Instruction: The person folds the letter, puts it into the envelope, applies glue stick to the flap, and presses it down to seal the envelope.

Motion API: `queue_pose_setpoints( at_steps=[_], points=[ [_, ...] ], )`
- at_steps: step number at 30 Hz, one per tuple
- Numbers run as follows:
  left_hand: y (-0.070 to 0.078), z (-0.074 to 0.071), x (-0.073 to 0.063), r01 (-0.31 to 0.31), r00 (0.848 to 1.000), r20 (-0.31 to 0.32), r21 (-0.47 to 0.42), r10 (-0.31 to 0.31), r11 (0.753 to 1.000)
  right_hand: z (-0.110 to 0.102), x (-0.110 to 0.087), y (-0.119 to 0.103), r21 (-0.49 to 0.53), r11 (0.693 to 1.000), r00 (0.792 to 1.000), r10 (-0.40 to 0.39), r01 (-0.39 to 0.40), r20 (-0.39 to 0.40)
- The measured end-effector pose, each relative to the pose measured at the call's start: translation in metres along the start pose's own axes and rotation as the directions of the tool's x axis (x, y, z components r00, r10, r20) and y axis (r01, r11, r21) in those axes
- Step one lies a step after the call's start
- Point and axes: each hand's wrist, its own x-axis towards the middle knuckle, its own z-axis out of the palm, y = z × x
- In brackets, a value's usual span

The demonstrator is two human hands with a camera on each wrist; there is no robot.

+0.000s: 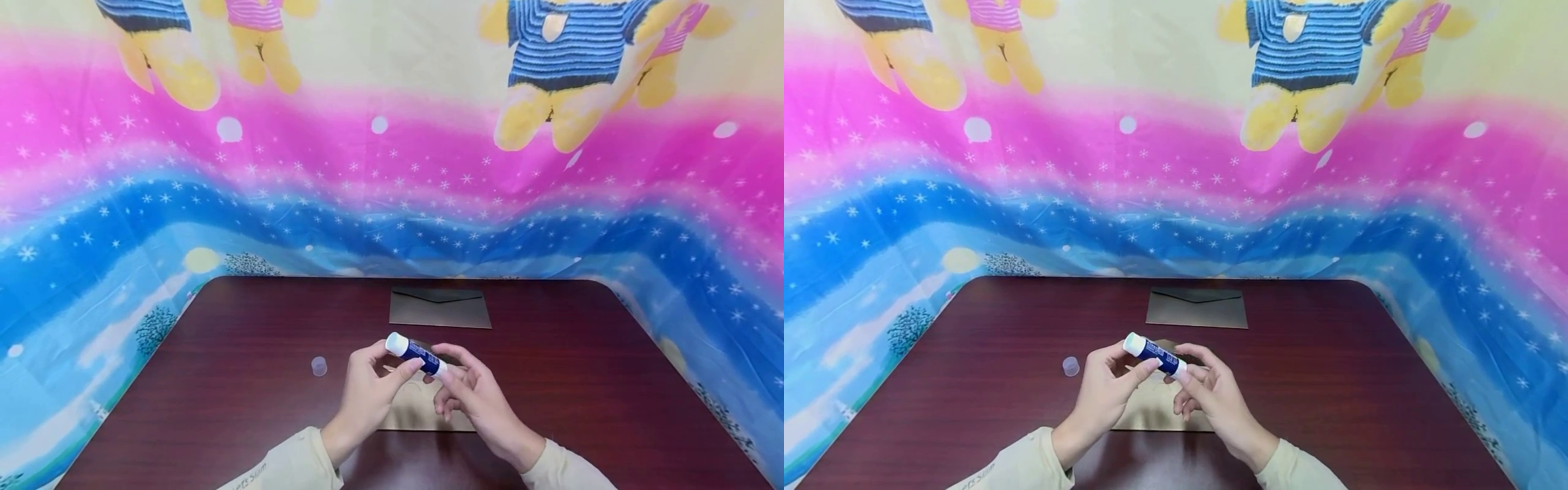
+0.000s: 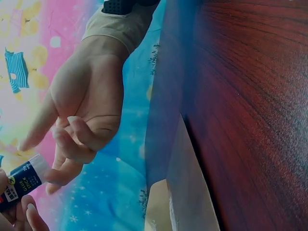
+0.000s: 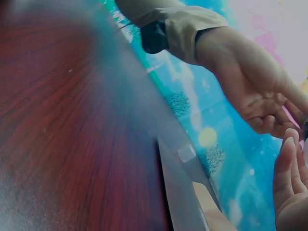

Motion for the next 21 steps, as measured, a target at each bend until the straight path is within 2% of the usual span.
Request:
queue_pose_setpoints(
  at_steps=[2, 6, 12, 17, 21],
  points=[
    [-0.0001, 0.0005, -0.0004, 0.008, 1.0, -0.006, -0.008, -0.008, 1.0, 0.0003, -0.0002, -0.0003, 0.006, 1.0, 1.0, 0.005, -0.005, -0.005],
    [0.0001, 0.0018, -0.0013, -0.002, 1.0, 0.014, -0.03, 0.002, 1.0, 0.001, -0.0007, -0.0002, 0.002, 1.0, 0.999, 0.011, -0.011, 0.039],
    [-0.0015, 0.0031, -0.0014, -0.01, 1.0, 0.009, -0.044, 0.011, 0.999, 0.0026, -0.001, -0.0004, -0.009, 1.0, 0.999, -0.022, 0.022, -0.033],
    [-0.0022, 0.0035, -0.0009, -0.042, 0.999, 0.021, -0.035, 0.042, 0.999, 0.0035, -0.001, -0.0002, -0.033, 0.999, 0.999, -0.032, 0.032, -0.006],
    [-0.0025, 0.0032, -0.0005, -0.047, 0.999, 0.017, -0.032, 0.048, 0.998, 0.0046, 0.0, -0.0005, -0.02, 0.999, 0.999, -0.028, 0.027, -0.043]
  ],
)
